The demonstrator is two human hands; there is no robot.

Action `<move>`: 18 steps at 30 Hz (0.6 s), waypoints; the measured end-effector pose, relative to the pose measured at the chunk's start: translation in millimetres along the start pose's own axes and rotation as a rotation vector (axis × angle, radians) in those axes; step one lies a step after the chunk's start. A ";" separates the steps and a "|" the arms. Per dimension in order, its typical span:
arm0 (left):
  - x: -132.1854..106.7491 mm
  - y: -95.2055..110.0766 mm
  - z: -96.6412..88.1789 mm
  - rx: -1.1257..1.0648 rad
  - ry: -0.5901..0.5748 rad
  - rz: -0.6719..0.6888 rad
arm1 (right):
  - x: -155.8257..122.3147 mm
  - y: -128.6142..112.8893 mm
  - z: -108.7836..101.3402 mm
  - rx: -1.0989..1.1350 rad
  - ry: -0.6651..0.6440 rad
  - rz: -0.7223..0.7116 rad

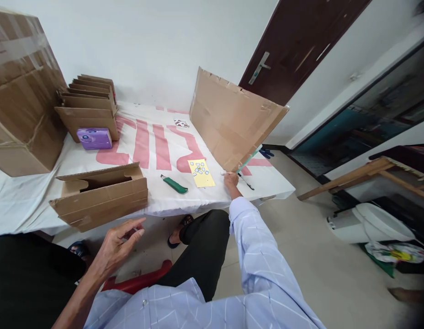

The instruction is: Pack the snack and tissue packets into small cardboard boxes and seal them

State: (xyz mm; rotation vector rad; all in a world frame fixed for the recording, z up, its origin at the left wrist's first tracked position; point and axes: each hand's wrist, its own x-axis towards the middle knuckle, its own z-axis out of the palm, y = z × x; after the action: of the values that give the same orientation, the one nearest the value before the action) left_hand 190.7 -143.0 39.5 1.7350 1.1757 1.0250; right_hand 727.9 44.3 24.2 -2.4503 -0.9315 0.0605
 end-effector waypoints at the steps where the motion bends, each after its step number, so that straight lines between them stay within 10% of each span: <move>1: -0.2 -0.5 0.4 0.002 -0.001 0.003 | 0.0 0.6 0.0 0.009 -0.018 0.019; 18: 0.4 -6.0 -5.3 -0.021 0.027 0.001 | -68.3 -15.7 -28.4 0.363 0.088 -0.136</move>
State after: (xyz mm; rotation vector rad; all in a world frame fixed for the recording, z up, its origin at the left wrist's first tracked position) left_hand 184.0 -140.2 36.1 1.7108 1.1768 1.0607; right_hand 672.4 -1.7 47.0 -2.0370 -0.9532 0.0675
